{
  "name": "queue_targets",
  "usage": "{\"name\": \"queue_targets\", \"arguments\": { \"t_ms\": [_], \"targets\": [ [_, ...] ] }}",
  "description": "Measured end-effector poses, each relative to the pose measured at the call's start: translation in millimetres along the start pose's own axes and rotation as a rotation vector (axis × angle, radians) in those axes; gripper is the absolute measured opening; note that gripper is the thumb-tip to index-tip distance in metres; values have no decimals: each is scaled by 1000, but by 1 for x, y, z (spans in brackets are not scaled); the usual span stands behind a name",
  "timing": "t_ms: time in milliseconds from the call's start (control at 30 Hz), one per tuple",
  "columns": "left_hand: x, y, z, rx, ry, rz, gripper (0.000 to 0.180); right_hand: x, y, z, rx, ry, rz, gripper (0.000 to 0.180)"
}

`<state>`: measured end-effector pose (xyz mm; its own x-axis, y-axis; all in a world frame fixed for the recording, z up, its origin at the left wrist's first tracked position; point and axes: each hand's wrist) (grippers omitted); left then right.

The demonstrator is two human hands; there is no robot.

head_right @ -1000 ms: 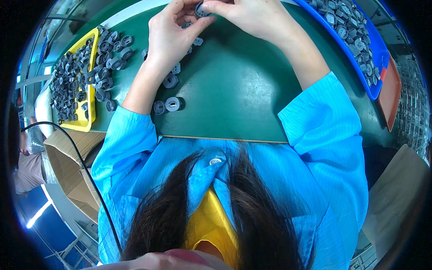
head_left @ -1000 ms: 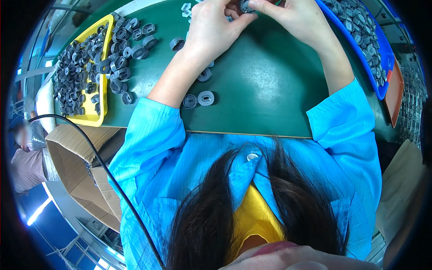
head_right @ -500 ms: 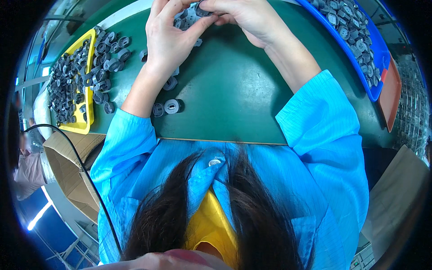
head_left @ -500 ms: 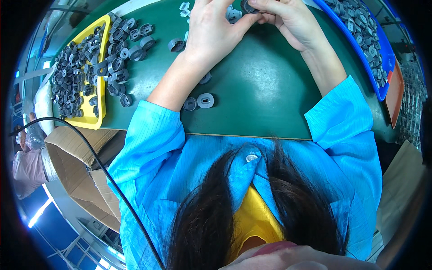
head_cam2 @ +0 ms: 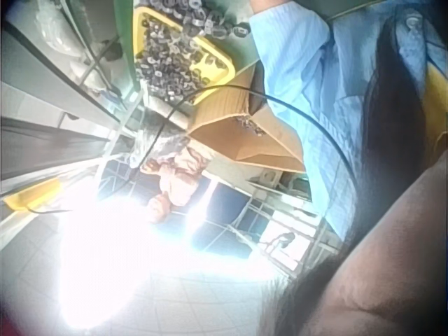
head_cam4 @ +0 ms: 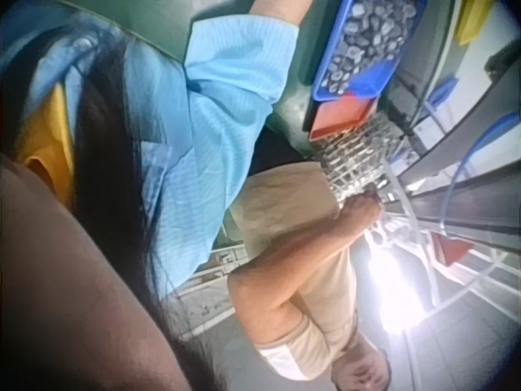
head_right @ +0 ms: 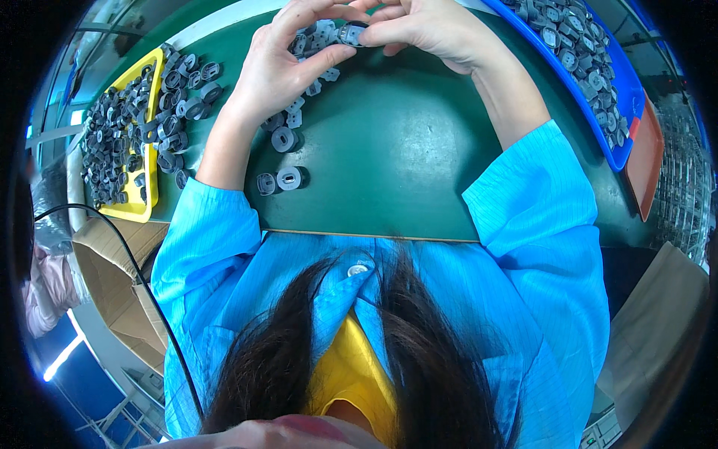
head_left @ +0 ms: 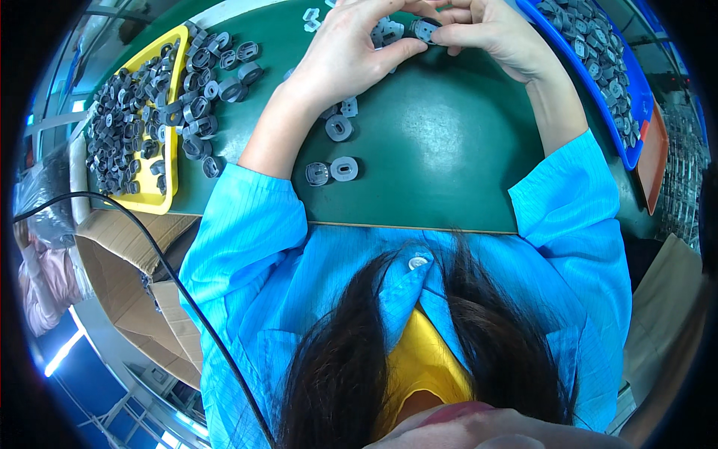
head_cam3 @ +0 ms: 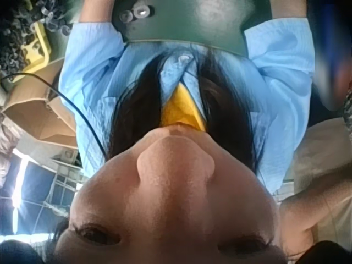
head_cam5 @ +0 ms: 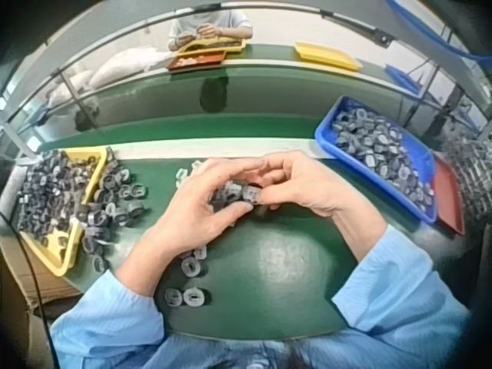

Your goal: Manually assembling small grey plastic and rubber components at an industrial workbench.

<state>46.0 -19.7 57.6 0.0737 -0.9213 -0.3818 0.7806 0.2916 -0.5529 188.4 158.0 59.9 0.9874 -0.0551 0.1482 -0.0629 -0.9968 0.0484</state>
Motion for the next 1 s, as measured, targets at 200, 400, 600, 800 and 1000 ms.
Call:
{"name": "queue_targets", "arguments": {
  "t_ms": [200, 400, 600, 800, 1000],
  "targets": [
    [-1, 1, -7, -135, 122, -78, 57, -4, 12, 7, 223, -129, 62, 22],
    [3, 5, -13, -183, 57, 178, 58, -16, 13, 23, -143, -240, 171, 22],
    [-4, 18, -5, 109, 15, 269, 63, -15, 20, 27, -645, -196, 80, 23],
    [-5, 24, -21, 51, 227, 293, 54, -20, 24, 27, -565, -184, 134, 16],
    [8, -52, 6, -171, -171, -575, 40, 75, -203, 43, 133, -183, 521, 33]
  ]
}}
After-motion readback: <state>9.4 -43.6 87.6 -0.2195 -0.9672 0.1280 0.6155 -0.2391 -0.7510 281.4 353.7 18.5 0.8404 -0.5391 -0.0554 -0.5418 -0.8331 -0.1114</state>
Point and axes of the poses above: each hand's wrist, its own x-axis away from the middle knuckle, its own y-axis out of the palm, z = x × y, and after that the axes turned 8 degrees about -z, right-handed
